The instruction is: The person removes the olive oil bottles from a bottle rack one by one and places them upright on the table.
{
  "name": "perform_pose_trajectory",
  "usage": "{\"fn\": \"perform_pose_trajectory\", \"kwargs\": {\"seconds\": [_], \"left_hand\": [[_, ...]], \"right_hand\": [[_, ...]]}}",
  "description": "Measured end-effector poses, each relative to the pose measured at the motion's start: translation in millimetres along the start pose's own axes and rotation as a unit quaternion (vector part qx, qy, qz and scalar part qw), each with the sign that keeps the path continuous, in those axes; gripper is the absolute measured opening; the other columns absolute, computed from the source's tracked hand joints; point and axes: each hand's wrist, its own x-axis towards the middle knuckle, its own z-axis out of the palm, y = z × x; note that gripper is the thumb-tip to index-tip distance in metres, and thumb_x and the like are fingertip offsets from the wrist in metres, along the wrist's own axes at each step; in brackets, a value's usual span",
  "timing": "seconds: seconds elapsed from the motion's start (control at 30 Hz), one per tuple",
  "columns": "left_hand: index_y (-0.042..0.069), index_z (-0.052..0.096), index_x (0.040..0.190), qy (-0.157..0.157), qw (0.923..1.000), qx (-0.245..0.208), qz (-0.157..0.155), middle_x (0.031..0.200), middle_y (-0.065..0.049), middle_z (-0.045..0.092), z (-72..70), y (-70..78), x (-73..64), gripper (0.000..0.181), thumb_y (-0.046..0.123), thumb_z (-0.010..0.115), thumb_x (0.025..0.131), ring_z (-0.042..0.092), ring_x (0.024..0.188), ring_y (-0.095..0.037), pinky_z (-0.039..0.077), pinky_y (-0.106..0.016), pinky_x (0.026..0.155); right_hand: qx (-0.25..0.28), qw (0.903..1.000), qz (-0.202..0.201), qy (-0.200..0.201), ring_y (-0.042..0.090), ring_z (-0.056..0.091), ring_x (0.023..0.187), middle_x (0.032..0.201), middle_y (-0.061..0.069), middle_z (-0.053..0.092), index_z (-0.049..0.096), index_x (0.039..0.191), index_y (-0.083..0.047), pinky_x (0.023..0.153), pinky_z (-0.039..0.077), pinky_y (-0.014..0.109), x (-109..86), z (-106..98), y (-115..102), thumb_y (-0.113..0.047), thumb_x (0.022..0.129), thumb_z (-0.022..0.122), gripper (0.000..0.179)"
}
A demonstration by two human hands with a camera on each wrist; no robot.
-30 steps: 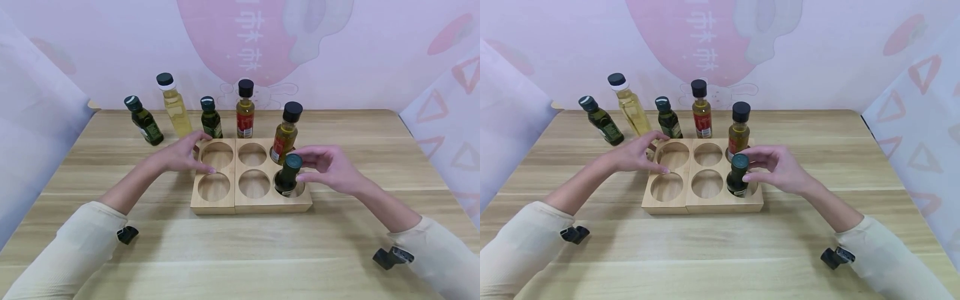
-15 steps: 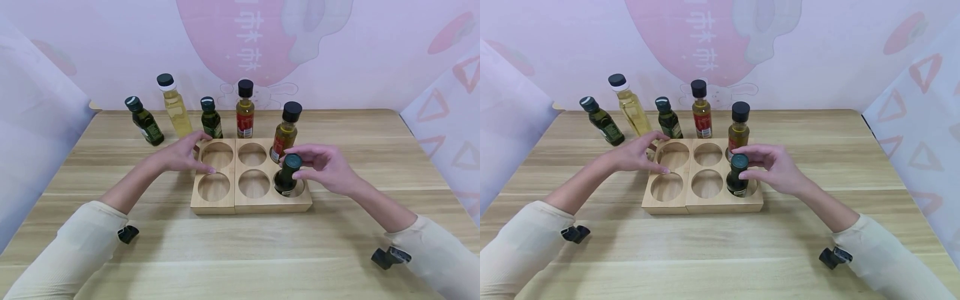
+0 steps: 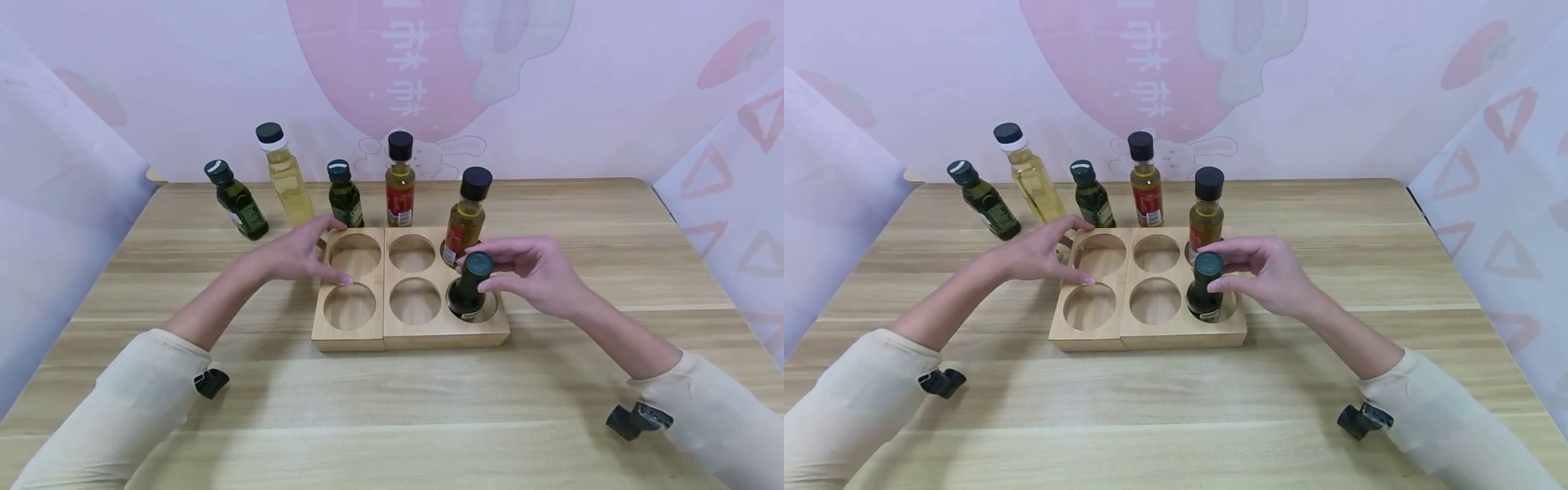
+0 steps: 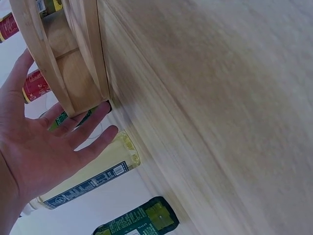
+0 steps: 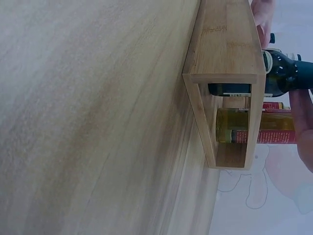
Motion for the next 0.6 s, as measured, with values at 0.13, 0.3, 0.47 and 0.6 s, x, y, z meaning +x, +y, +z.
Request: {"fn": "perform_pose_trajectory", "kwargs": {"seconds": [0.13, 0.3, 0.47, 0.6], "left_hand": [[-0.002, 0.035, 0.151, -0.004, 1.0000, 0.001, 0.003, 0.155, -0.025, 0.038, -0.4, 2.0, 0.9, 0.095, 0.031, 0.090, 0.082, 0.049, 0.132, -0.045, 0.046, -0.058, 0.109], [-0.003, 0.035, 0.152, -0.013, 0.9998, 0.012, 0.004, 0.155, -0.026, 0.038, -1.3, 5.0, 2.1, 0.096, 0.033, 0.090, 0.083, 0.049, 0.132, -0.045, 0.046, -0.058, 0.109], [-0.003, 0.035, 0.152, -0.013, 0.9998, 0.017, -0.001, 0.156, -0.025, 0.039, -1.1, 5.4, 1.1, 0.097, 0.034, 0.090, 0.082, 0.050, 0.130, -0.045, 0.048, -0.057, 0.107], [-0.002, 0.036, 0.153, -0.009, 0.9998, 0.014, 0.011, 0.157, -0.024, 0.038, -1.3, 4.3, -0.3, 0.096, 0.031, 0.091, 0.082, 0.051, 0.129, -0.046, 0.047, -0.057, 0.108]], "right_hand": [[-0.001, 1.0000, -0.001, 0.001, 0.021, 0.076, 0.103, 0.112, 0.016, 0.077, 0.064, 0.118, 0.021, 0.086, 0.062, 0.032, -0.8, -1.0, -0.3, 0.019, 0.081, 0.078, 0.040], [-0.004, 1.0000, 0.006, 0.003, 0.022, 0.075, 0.104, 0.112, 0.019, 0.076, 0.065, 0.119, 0.021, 0.086, 0.063, 0.033, -2.5, -1.5, -1.6, 0.021, 0.081, 0.076, 0.039], [-0.018, 0.9996, 0.017, 0.012, 0.019, 0.076, 0.103, 0.112, 0.011, 0.078, 0.065, 0.119, 0.021, 0.086, 0.062, 0.031, -4.3, -2.0, -2.7, 0.021, 0.082, 0.075, 0.039], [-0.022, 0.9992, 0.024, 0.021, 0.017, 0.076, 0.102, 0.112, 0.007, 0.078, 0.067, 0.120, 0.017, 0.087, 0.062, 0.029, -5.9, -3.7, -3.2, 0.020, 0.082, 0.075, 0.039]]}}
